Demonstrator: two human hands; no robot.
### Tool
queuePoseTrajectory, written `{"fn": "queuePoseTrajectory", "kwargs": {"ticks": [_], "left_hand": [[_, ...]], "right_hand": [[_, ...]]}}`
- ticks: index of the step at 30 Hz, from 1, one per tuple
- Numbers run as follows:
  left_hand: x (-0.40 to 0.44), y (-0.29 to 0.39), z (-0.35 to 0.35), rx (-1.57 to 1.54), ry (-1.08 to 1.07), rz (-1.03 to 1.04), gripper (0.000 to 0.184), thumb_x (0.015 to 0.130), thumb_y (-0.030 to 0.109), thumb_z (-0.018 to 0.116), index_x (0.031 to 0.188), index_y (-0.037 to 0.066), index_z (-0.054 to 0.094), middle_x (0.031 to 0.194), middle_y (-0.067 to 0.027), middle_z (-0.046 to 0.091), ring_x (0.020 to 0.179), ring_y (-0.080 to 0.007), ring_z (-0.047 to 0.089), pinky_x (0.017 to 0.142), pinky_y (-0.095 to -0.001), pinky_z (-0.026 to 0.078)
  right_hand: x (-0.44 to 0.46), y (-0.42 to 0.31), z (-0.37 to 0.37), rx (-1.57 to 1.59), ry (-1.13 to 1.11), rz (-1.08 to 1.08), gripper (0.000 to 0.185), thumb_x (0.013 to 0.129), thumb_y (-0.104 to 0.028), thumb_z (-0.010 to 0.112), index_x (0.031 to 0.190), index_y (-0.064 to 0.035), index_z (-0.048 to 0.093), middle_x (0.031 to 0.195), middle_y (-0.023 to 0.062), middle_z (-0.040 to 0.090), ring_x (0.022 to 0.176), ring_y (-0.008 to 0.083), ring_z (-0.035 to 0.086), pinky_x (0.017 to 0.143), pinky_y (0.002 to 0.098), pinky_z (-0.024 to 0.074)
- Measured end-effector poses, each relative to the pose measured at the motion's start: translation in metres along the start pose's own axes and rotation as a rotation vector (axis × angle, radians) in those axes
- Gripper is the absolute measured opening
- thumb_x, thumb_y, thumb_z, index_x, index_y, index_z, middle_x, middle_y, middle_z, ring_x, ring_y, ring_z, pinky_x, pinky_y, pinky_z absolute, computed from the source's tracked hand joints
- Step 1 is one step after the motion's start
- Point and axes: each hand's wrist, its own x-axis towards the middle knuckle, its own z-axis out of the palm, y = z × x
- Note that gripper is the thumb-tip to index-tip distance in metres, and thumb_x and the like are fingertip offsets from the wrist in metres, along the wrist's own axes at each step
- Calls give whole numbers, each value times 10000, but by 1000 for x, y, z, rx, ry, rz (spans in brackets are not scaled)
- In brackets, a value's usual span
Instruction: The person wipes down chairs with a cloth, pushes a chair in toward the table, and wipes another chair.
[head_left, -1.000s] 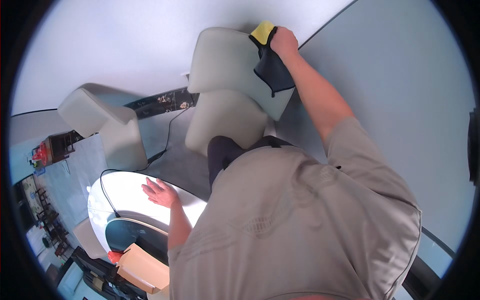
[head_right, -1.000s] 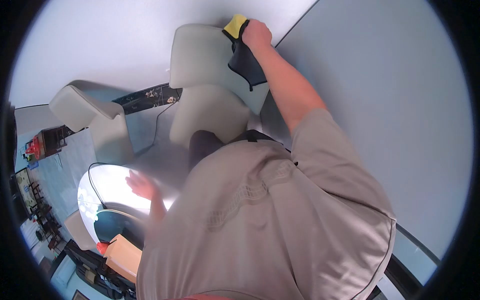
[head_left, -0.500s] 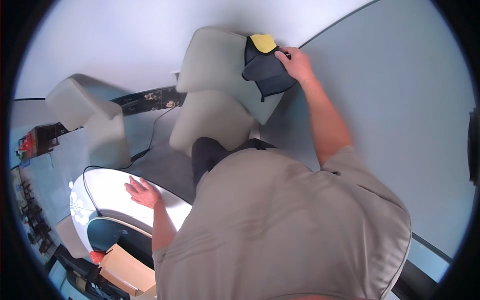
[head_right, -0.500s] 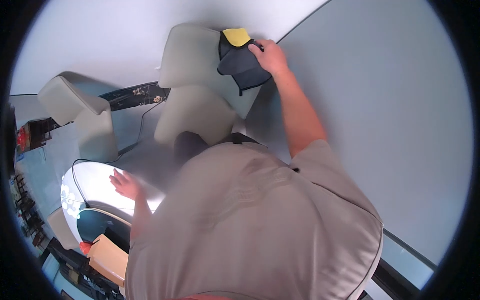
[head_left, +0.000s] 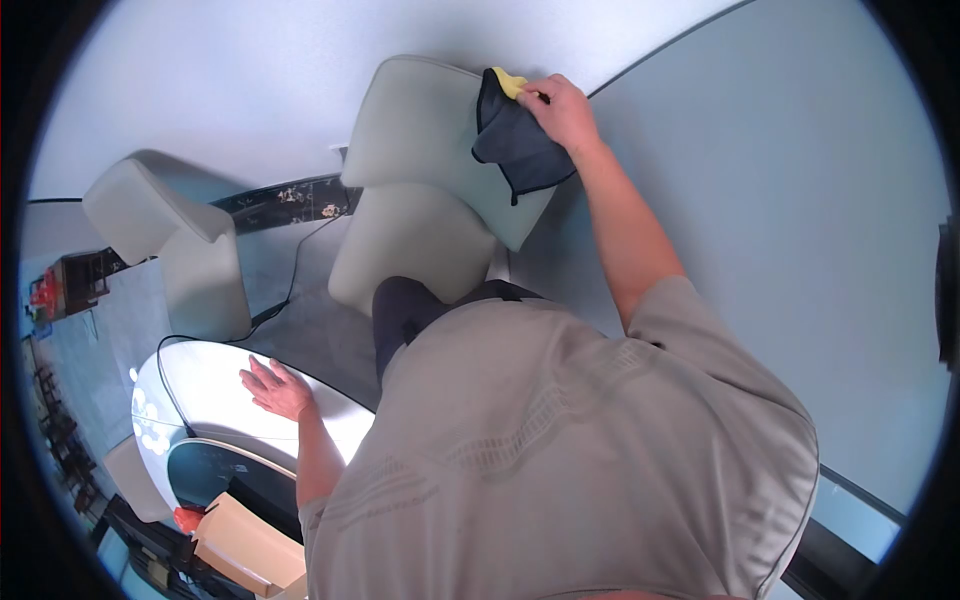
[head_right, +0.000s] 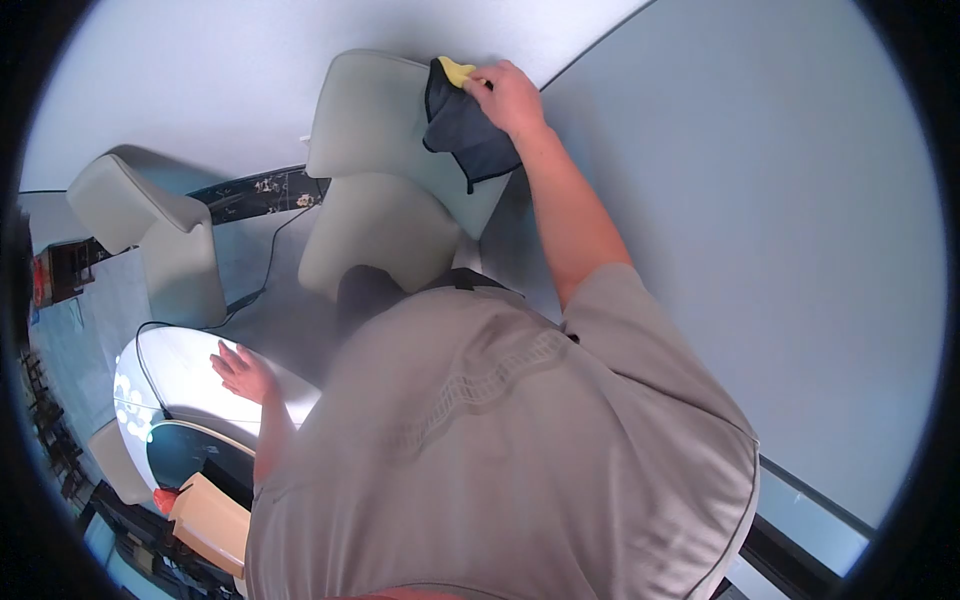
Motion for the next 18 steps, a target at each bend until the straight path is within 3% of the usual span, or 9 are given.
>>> {"fn": "queuePoseTrajectory", "kwargs": {"ticks": [4, 5, 7, 8, 9, 11, 12, 15, 18], "left_hand": [[1, 0, -3, 5, -14, -1, 626, 1076, 607, 272, 1588, 274, 408, 1688, -130, 269, 1580, -291, 212, 1261, -551, 140], [0, 0, -2, -5, -15, 0, 626, 1075, 608, 275, 1590, 276, 406, 1690, -130, 266, 1581, -292, 209, 1262, -551, 139], [1, -1, 0, -2, -14, 2, 627, 1074, 609, 277, 1590, 277, 405, 1691, -131, 264, 1581, -292, 209, 1262, -550, 138], [1, -1, 1, 1, -10, 0, 629, 1073, 611, 278, 1591, 278, 404, 1692, -132, 261, 1582, -293, 209, 1263, -549, 137], [1, -1, 1, -2, -10, -1, 629, 1073, 611, 278, 1591, 278, 404, 1692, -132, 261, 1582, -293, 209, 1263, -549, 137], [0, -2, 1, -11, 1, 9, 633, 1071, 617, 278, 1592, 279, 403, 1693, -133, 260, 1581, -290, 213, 1265, -549, 135], [0, -1, 0, -10, 1, 5, 633, 1071, 617, 278, 1592, 279, 403, 1693, -133, 260, 1581, -290, 213, 1265, -549, 135], [0, -1, -1, -15, -1, 15, 638, 1071, 623, 273, 1590, 278, 406, 1690, -134, 267, 1578, -292, 220, 1265, -550, 137], [1, -3, 0, -5, 4, 14, 636, 1070, 623, 275, 1590, 282, 406, 1687, -135, 273, 1576, -295, 226, 1263, -554, 142]], "right_hand": [[33, -5, -9, 199, 36, 215, 400, 896, -280, 757, 1251, -103, 704, 1014, 151, 739, 975, 344, 706, 888, 409, 564], [37, -1, -5, 197, 36, 217, 400, 896, -280, 757, 1251, -103, 704, 1014, 151, 739, 975, 344, 706, 888, 409, 564], [44, 0, 3, 362, 283, 73, 389, 903, -255, 748, 1238, -63, 700, 1083, 175, 722, 1014, 359, 692, 897, 423, 552], [39, 2, 4, 29, 364, -98, 361, 886, -210, 755, 1207, -55, 698, 1156, 170, 695, 1058, 353, 665, 907, 433, 535], [33, -2, 3, 28, 365, -101, 361, 886, -210, 755, 1207, -55, 698, 1156, 170, 695, 1058, 353, 665, 907, 433, 535], [19, -16, 5, -159, 313, -346, 344, 856, -187, 769, 1176, -86, 694, 1177, 148, 670, 1075, 341, 632, 928, 445, 512], [10, -27, 8, -105, 280, -419, 334, 824, -178, 786, 1137, -111, 689, 1063, 121, 647, 1019, 327, 618, 897, 441, 493], [-12, -41, 26, -215, 97, -457, 326, 817, -185, 795, 1121, -128, 694, 1005, 103, 611, 981, 302, 614, 874, 433, 473], [-7, -30, 42, -390, 74, -458, 278, 803, -197, 793, 1064, -152, 707, 977, 70, 595, 961, 273, 614, 838, 442, 454]]}}
